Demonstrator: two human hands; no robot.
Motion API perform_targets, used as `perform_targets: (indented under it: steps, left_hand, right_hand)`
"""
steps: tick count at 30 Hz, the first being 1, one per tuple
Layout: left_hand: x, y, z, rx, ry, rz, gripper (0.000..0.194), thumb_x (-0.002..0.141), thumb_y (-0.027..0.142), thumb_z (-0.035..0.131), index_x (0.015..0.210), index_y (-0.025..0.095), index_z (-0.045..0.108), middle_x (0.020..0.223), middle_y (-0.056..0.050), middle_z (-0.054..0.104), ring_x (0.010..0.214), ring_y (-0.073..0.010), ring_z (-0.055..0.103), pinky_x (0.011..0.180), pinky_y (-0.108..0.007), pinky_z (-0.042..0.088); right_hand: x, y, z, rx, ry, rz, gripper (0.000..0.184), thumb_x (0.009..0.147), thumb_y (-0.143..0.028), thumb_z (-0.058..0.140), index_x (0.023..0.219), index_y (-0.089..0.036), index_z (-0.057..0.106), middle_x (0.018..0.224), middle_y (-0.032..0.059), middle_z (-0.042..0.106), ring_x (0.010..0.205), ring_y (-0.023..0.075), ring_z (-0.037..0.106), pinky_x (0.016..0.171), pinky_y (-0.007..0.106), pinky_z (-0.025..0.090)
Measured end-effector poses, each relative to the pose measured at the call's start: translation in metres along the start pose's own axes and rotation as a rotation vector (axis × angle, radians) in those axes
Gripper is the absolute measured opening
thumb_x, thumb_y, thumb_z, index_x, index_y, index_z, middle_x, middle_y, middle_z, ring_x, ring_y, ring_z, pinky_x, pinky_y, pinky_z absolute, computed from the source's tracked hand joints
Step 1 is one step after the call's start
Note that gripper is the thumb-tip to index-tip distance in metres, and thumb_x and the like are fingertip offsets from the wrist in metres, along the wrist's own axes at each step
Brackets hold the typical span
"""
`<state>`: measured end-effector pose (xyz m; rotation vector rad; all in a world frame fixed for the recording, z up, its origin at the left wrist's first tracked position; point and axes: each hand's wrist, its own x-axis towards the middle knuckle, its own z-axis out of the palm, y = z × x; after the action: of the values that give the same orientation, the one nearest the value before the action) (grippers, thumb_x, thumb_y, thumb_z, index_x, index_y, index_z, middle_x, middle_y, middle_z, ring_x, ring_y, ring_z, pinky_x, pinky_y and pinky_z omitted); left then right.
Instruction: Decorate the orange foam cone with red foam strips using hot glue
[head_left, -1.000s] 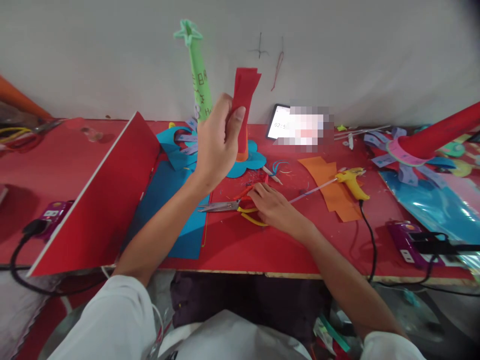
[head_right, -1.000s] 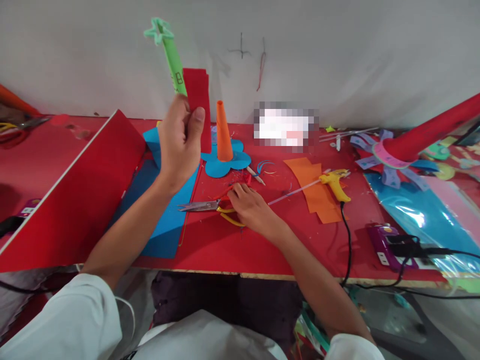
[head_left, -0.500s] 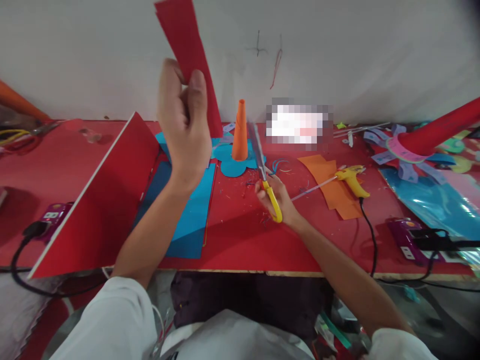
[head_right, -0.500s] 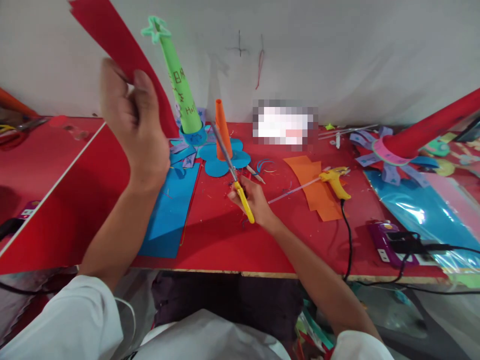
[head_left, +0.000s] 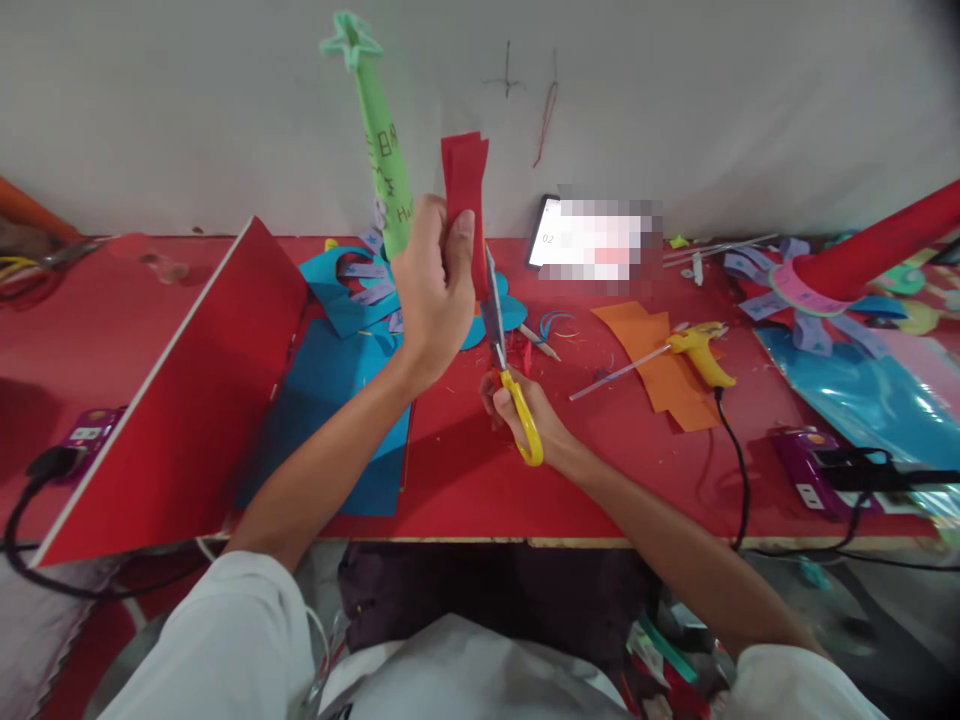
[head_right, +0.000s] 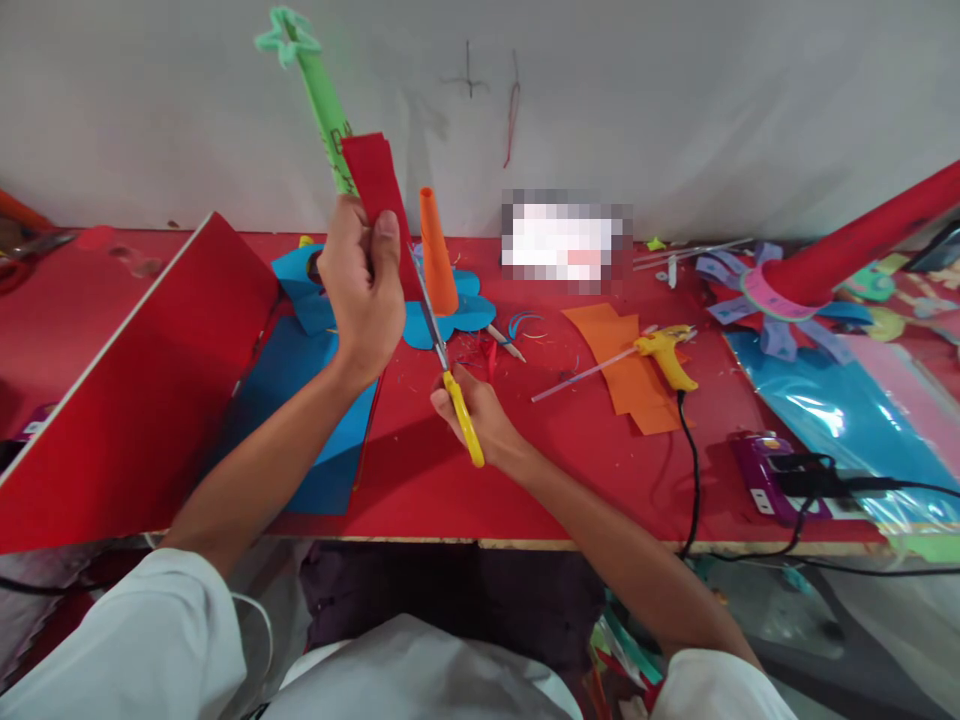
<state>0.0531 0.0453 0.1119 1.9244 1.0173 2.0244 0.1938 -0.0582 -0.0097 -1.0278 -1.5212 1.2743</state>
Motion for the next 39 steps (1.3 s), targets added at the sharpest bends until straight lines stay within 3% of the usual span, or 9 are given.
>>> perform_targets:
  steps: [7, 20, 29, 34, 39]
  left_hand:
    - [-0.009, 0.006, 0.001, -0.025, -0.045, -0.095, 0.054, 0.106, 0.073, 0.048, 0.082, 0.026, 0.037, 0.072, 0.002, 0.038, 0.062, -0.0162, 0.033, 0.062, -0.036, 0.030]
    - [-0.010, 0.005, 0.002, 0.001, -0.043, -0.154, 0.058, 0.104, 0.079, 0.045, 0.080, 0.028, 0.035, 0.071, 0.002, 0.034, 0.064, -0.0189, 0.032, 0.062, -0.037, 0.030]
    - [-0.017, 0.002, 0.008, -0.058, -0.048, -0.194, 0.058, 0.103, 0.077, 0.050, 0.078, 0.026, 0.038, 0.069, 0.002, 0.034, 0.065, -0.0172, 0.039, 0.062, -0.036, 0.035]
    - [-0.019, -0.006, 0.008, -0.121, -0.127, -0.299, 0.055, 0.100, 0.075, 0.056, 0.079, 0.026, 0.044, 0.070, 0.001, 0.043, 0.068, -0.0170, 0.048, 0.062, -0.034, 0.041]
    - [-0.017, -0.008, 0.007, -0.092, -0.118, -0.279, 0.057, 0.101, 0.075, 0.054, 0.077, 0.026, 0.042, 0.069, 0.002, 0.044, 0.066, -0.0162, 0.046, 0.062, -0.033, 0.041]
  right_hand:
    - [-0.004, -0.008, 0.004, 0.056, 0.003, 0.011, 0.072, 0.090, -0.094, 0.049, 0.095, -0.023, 0.056, 0.071, -0.0049, 0.052, 0.054, 0.0109, 0.050, 0.053, 0.027, 0.050]
    - [-0.009, -0.013, 0.012, 0.123, 0.079, 0.091, 0.064, 0.089, -0.086, 0.065, 0.082, -0.024, 0.051, 0.056, -0.0069, 0.051, 0.039, 0.0087, 0.047, 0.038, 0.022, 0.040]
    - [-0.001, -0.005, 0.013, 0.080, 0.135, 0.065, 0.076, 0.080, -0.100, 0.054, 0.087, -0.024, 0.053, 0.061, -0.0075, 0.046, 0.045, 0.0095, 0.044, 0.041, 0.025, 0.039]
    - [-0.004, -0.016, 0.011, 0.054, 0.143, 0.069, 0.070, 0.086, -0.094, 0.058, 0.082, -0.025, 0.052, 0.053, -0.0071, 0.048, 0.038, 0.0105, 0.046, 0.038, 0.026, 0.038]
    - [-0.007, -0.026, 0.014, 0.024, 0.173, 0.130, 0.073, 0.079, -0.097, 0.062, 0.077, -0.025, 0.050, 0.047, -0.0067, 0.048, 0.032, 0.0127, 0.048, 0.033, 0.025, 0.032]
